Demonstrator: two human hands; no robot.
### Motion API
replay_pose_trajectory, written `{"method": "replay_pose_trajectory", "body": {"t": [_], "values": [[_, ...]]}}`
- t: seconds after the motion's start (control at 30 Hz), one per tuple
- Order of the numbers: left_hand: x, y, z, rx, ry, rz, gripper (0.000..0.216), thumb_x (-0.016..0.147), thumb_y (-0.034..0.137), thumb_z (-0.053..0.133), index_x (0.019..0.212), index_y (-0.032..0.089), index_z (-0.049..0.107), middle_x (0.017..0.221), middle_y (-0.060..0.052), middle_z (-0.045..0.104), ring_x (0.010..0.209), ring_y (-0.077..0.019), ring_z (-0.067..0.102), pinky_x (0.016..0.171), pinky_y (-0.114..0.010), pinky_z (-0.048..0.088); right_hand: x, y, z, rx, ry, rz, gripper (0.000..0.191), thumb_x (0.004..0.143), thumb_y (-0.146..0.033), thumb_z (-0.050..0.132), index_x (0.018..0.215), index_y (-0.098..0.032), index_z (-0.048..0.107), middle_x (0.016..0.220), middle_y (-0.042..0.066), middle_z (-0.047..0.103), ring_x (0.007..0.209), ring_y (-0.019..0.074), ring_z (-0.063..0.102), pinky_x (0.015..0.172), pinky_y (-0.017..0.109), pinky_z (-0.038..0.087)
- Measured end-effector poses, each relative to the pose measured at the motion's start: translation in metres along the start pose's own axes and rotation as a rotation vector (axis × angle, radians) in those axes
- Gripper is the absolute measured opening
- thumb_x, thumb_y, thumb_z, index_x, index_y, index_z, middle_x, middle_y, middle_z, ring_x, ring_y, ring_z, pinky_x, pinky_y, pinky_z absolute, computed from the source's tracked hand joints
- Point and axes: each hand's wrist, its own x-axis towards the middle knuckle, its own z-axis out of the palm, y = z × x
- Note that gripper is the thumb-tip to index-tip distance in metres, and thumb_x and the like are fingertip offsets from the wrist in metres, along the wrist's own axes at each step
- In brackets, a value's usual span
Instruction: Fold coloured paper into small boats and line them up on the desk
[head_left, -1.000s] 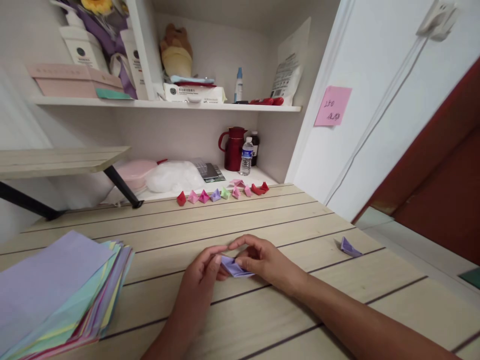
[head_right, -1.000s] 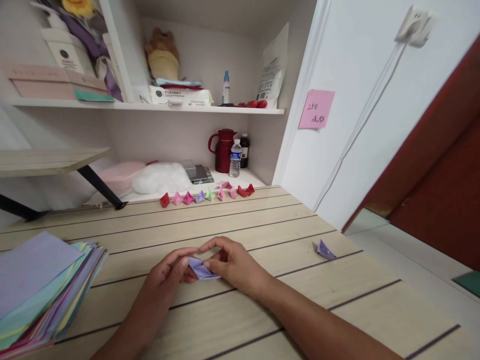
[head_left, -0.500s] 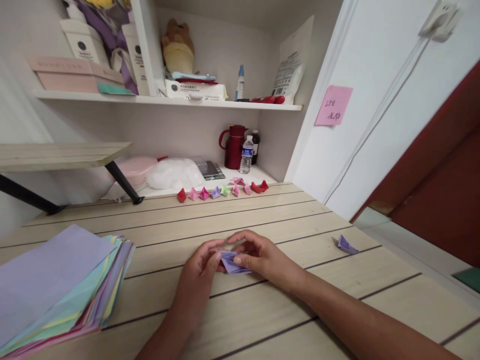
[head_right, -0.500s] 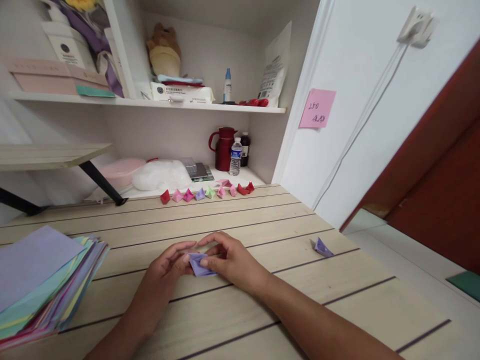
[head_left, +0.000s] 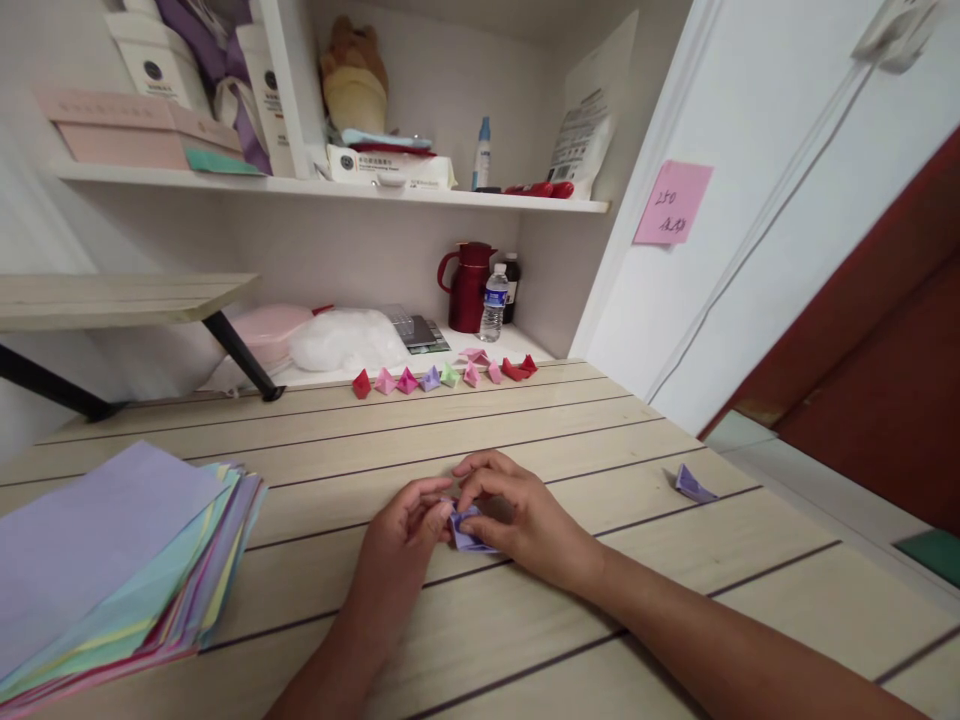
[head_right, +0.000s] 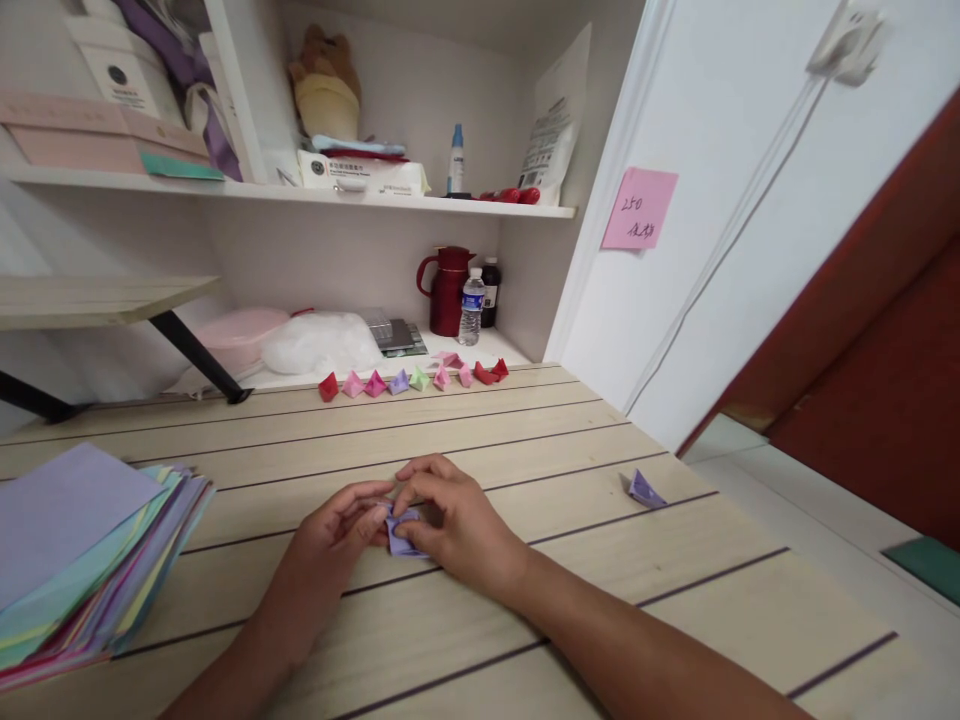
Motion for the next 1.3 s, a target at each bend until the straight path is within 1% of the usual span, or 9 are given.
{"method": "replay_pose_trajectory", "body": {"t": [0.27, 0.37, 0.47, 0.63, 0.73, 0.9, 1.0, 1.17, 1.3], "values": [[0.0, -0.004, 0.004, 0.018, -0.008, 0.016, 0.035, 0.078, 0.037, 0.065, 0.107, 0.019, 0.066, 0.096, -0.006, 0.075, 0.088, -0.0213, 0.07, 0.082, -0.036, 0.054, 0.001, 0.002, 0.005, -0.091, 0.084, 0.025, 0.01, 0.08, -0.014, 0.069, 0.083, -0.023, 0.073, 0.111, 0.006, 0.061, 0.101, 0.0202, 0.063, 0.088, 0.032, 0.051], [-0.002, -0.003, 0.009, 0.048, 0.016, 0.035, 0.039, 0.073, 0.032, 0.069, 0.111, 0.02, 0.066, 0.101, -0.006, 0.075, 0.086, -0.0203, 0.069, 0.082, -0.034, 0.053, 0.004, 0.003, 0.006, 0.013, 0.118, 0.056, 0.008, 0.083, -0.019, 0.068, 0.078, -0.022, 0.073, 0.105, 0.006, 0.062, 0.101, 0.0203, 0.062, 0.089, 0.032, 0.05], [-0.002, -0.002, 0.011, 0.057, 0.027, 0.047, 0.035, 0.074, 0.03, 0.07, 0.107, 0.02, 0.067, 0.096, -0.004, 0.074, 0.079, -0.0178, 0.067, 0.077, -0.03, 0.051, 0.006, 0.004, 0.004, 0.154, 0.113, 0.112, 0.007, 0.081, -0.027, 0.073, 0.077, -0.022, 0.074, 0.106, 0.006, 0.061, 0.105, 0.0212, 0.061, 0.093, 0.034, 0.048], [-0.003, 0.002, 0.004, -0.048, -0.072, 0.062, 0.029, 0.082, 0.038, 0.063, 0.104, 0.019, 0.066, 0.098, -0.005, 0.074, 0.093, -0.0191, 0.067, 0.084, -0.029, 0.05, 0.006, 0.002, 0.001, 0.298, 0.135, 0.126, 0.015, 0.077, -0.036, 0.078, 0.076, -0.022, 0.073, 0.11, 0.007, 0.059, 0.109, 0.0231, 0.057, 0.094, 0.035, 0.045], [-0.002, 0.004, 0.0, -0.074, -0.082, 0.048, 0.032, 0.084, 0.04, 0.061, 0.106, 0.018, 0.065, 0.097, -0.005, 0.074, 0.088, -0.0186, 0.068, 0.078, -0.029, 0.051, 0.007, -0.001, -0.001, 0.34, 0.161, 0.112, 0.018, 0.076, -0.037, 0.078, 0.074, -0.021, 0.071, 0.108, 0.007, 0.06, 0.102, 0.0223, 0.058, 0.087, 0.034, 0.046], [0.0, 0.006, -0.004, -0.056, -0.014, 0.026, 0.029, 0.082, 0.04, 0.061, 0.099, 0.017, 0.066, 0.08, -0.003, 0.073, 0.073, -0.016, 0.067, 0.072, -0.029, 0.051, 0.011, -0.003, -0.002, 0.531, 0.231, 0.185, 0.025, 0.078, -0.042, 0.075, 0.074, -0.019, 0.064, 0.074, 0.001, 0.062, 0.072, 0.0165, 0.055, 0.071, 0.029, 0.044], [0.002, 0.002, -0.003, -0.041, 0.025, 0.023, 0.029, 0.078, 0.04, 0.062, 0.095, 0.017, 0.065, 0.076, -0.003, 0.07, 0.067, -0.0163, 0.066, 0.068, -0.029, 0.05, 0.013, -0.001, -0.004, 0.581, 0.307, 0.22, 0.03, 0.075, -0.043, 0.077, 0.075, -0.019, 0.06, 0.068, -0.002, 0.058, 0.062, 0.0126, 0.049, 0.062, 0.025, 0.039], [-0.001, -0.005, 0.001, 0.021, 0.099, 0.067, 0.039, 0.077, 0.042, 0.065, 0.108, 0.018, 0.062, 0.091, -0.003, 0.067, 0.07, -0.0164, 0.066, 0.07, -0.032, 0.05, 0.014, 0.003, -0.003, 0.546, 0.362, 0.222, 0.031, 0.075, -0.046, 0.076, 0.077, -0.02, 0.059, 0.066, -0.003, 0.057, 0.058, 0.0118, 0.047, 0.057, 0.024, 0.037], [-0.006, -0.004, 0.005, 0.064, 0.183, 0.153, 0.041, 0.078, 0.044, 0.066, 0.112, 0.022, 0.06, 0.108, -0.006, 0.063, 0.076, -0.0158, 0.065, 0.072, -0.032, 0.05, 0.012, 0.004, 0.0, 0.527, 0.34, 0.219, 0.031, 0.075, -0.047, 0.077, 0.077, -0.02, 0.061, 0.063, -0.004, 0.056, 0.056, 0.0118, 0.047, 0.056, 0.024, 0.036]]}}
